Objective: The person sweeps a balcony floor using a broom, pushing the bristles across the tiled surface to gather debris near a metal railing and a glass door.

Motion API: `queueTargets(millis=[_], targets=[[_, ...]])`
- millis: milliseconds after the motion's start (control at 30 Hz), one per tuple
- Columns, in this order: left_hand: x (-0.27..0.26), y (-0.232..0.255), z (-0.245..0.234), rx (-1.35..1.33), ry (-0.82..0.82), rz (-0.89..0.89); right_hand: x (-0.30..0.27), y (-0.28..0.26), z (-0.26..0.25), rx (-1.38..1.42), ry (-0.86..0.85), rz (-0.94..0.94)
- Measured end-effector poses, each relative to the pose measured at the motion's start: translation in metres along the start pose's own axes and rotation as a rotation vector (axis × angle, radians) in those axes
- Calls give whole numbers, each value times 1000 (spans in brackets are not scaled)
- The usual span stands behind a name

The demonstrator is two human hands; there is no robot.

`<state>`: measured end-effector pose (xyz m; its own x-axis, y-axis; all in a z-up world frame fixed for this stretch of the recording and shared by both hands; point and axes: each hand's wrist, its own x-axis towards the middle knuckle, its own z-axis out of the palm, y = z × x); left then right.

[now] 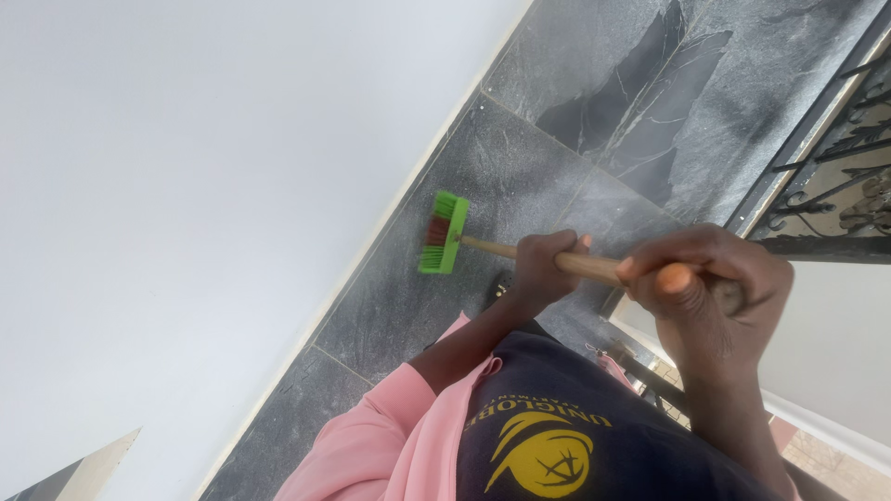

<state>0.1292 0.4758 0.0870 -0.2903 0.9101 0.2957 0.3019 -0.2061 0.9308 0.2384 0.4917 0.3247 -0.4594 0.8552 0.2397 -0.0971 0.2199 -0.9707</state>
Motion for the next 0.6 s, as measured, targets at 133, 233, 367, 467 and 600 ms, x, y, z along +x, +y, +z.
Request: queueTargets(millis=[133,233,367,467,600], targets=[[-38,-58,-33,146,28,-112,36,73,-6,353,-298,233],[-50,-97,-41,255,89,-121,42,112,5,448,-314,310],[-20,-125,-32,213,73,-37,50,113,2,285,-270,284],[43,-141,0,163,5,-48,61,98,-10,53,-257,252],[134,-150,39,61,-180,72,94,98,-26,-102,-146,155]])
